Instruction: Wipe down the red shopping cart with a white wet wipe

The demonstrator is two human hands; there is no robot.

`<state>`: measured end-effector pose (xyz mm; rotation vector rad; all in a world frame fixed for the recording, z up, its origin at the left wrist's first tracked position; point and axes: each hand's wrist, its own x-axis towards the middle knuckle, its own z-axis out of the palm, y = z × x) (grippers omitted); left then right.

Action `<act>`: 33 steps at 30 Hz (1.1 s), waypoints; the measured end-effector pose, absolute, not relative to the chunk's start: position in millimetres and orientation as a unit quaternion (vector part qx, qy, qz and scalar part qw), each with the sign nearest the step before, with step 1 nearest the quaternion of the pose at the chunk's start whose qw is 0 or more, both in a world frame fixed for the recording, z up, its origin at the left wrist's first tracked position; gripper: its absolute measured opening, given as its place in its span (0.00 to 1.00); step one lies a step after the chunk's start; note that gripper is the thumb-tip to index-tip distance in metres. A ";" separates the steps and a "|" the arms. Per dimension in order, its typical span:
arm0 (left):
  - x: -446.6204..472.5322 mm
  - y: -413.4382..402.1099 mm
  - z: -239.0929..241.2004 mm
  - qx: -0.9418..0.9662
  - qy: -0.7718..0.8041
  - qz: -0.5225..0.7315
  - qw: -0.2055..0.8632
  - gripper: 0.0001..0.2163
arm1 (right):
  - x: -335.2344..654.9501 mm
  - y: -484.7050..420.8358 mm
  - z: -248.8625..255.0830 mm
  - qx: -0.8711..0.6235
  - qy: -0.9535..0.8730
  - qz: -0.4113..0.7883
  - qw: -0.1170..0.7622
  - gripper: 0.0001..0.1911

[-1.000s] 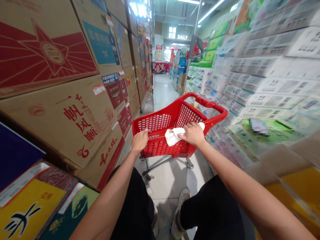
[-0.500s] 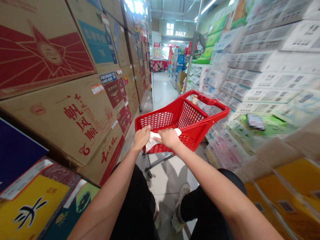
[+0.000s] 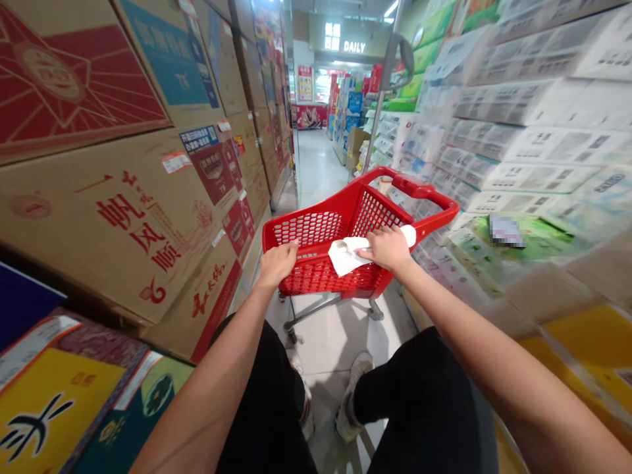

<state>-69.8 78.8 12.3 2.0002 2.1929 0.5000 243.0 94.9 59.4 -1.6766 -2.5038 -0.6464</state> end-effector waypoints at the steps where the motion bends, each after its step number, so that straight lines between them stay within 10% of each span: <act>1: -68.2 78.6 12.8 0.662 0.729 0.163 0.069 0.35 | 230.5 93.5 54.9 -0.541 -0.816 -0.199 0.034 0.36; 10: -71.9 81.1 13.8 0.666 0.722 0.168 0.081 0.35 | 98.6 70.9 19.2 -0.502 -0.850 -0.107 0.119 0.34; 24: -81.9 89.9 8.8 0.679 0.711 0.167 0.075 0.36 | 245.1 105.7 53.0 -0.532 -0.813 -0.226 0.067 0.37; 33: -55.5 77.5 14.4 0.677 0.700 0.190 0.123 0.37 | 152.5 86.6 20.9 -0.497 -0.848 -0.153 0.101 0.33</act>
